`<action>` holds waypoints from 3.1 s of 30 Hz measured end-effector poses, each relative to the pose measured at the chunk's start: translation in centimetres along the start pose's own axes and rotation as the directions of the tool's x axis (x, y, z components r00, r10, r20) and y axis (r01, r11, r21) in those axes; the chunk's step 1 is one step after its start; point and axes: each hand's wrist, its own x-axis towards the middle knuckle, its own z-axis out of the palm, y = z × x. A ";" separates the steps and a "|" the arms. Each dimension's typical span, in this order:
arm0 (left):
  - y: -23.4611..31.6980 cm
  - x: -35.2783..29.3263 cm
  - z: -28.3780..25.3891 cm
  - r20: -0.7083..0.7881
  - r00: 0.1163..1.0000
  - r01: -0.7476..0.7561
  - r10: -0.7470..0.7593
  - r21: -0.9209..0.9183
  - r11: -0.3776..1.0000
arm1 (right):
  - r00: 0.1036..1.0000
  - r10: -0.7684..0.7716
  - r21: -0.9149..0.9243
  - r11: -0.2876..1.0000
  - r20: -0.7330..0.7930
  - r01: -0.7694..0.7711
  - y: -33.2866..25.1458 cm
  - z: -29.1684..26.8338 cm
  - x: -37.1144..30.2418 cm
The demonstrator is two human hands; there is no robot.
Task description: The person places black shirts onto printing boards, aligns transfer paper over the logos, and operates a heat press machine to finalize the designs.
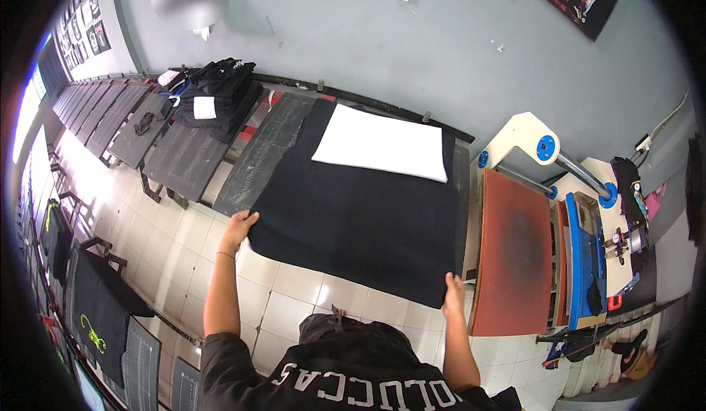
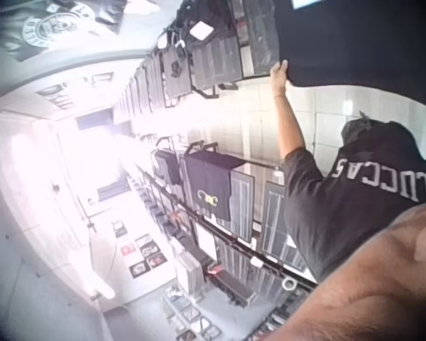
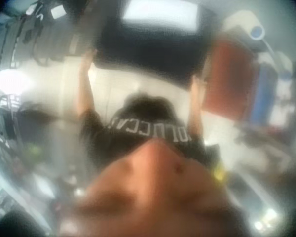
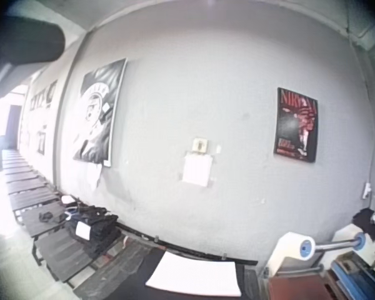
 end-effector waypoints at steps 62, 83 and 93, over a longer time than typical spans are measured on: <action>-1.5 -47.3 55.8 0.377 -0.491 -0.373 -0.786 0.724 0.580 | 0.549 0.142 0.008 0.971 -0.823 -0.239 8.3 -10.8 -46.5; -2.2 -47.9 55.4 0.530 -0.540 -0.562 -0.654 0.351 0.749 | 0.342 0.251 0.143 0.939 -0.906 -0.312 7.1 -12.1 -45.1; 5.2 -51.4 56.9 0.794 -0.522 -0.696 0.312 -0.608 0.383 | 0.348 0.024 -0.072 0.963 -0.937 -0.259 0.4 -14.4 -48.9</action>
